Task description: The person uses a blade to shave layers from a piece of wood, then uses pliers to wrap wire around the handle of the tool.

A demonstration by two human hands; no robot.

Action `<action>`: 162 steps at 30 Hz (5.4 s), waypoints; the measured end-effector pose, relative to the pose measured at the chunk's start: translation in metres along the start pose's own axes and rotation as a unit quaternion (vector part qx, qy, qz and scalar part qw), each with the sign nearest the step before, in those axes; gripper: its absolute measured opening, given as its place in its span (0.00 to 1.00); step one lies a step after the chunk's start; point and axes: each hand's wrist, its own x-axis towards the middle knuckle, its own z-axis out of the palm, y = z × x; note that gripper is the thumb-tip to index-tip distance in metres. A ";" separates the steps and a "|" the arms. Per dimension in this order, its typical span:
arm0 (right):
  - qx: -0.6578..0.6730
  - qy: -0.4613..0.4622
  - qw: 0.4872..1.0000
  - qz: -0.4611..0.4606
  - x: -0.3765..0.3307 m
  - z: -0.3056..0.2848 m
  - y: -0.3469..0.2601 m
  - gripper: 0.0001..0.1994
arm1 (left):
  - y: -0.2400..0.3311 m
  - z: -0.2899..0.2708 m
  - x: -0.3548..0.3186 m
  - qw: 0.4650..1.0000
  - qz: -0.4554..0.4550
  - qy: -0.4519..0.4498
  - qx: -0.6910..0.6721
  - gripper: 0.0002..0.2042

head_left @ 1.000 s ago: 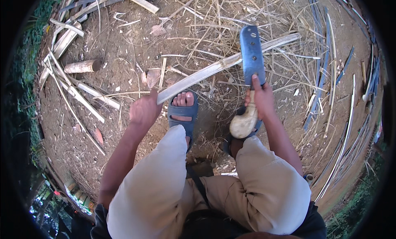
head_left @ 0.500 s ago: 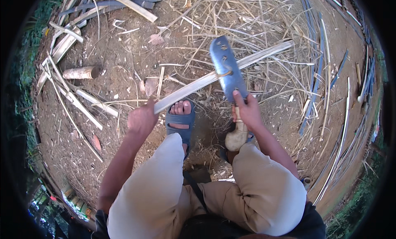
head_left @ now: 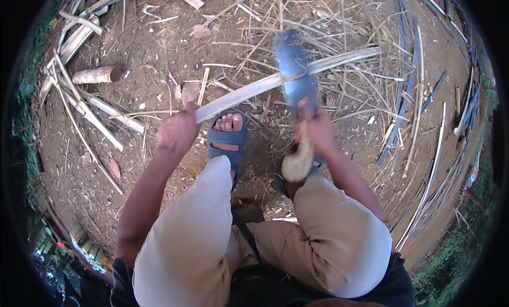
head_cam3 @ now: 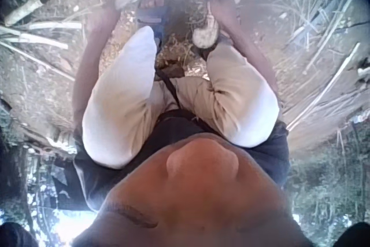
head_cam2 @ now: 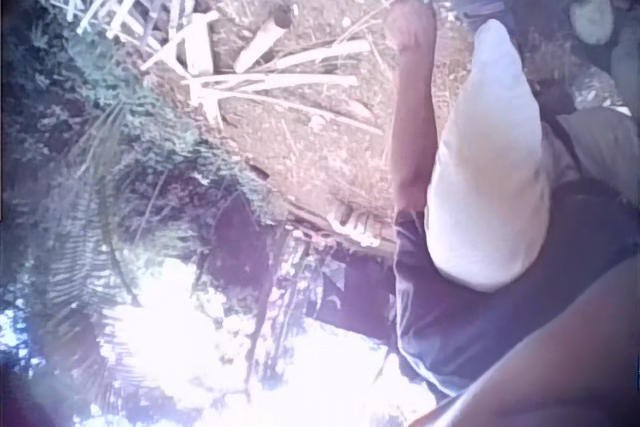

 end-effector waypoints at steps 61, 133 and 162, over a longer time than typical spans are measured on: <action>0.036 -0.082 0.995 0.053 -0.020 0.008 -0.012 0.19 | 0.017 -0.017 0.002 0.991 -0.066 -0.110 -0.037 0.15; -0.136 0.043 0.814 -0.562 -0.011 -0.060 -0.218 0.20 | -0.015 -0.626 -0.100 0.551 0.107 0.827 0.019 0.32; -0.141 0.240 0.961 0.004 0.006 -0.102 0.094 0.32 | 0.051 -0.085 0.019 0.705 -0.044 -0.392 -0.590 0.29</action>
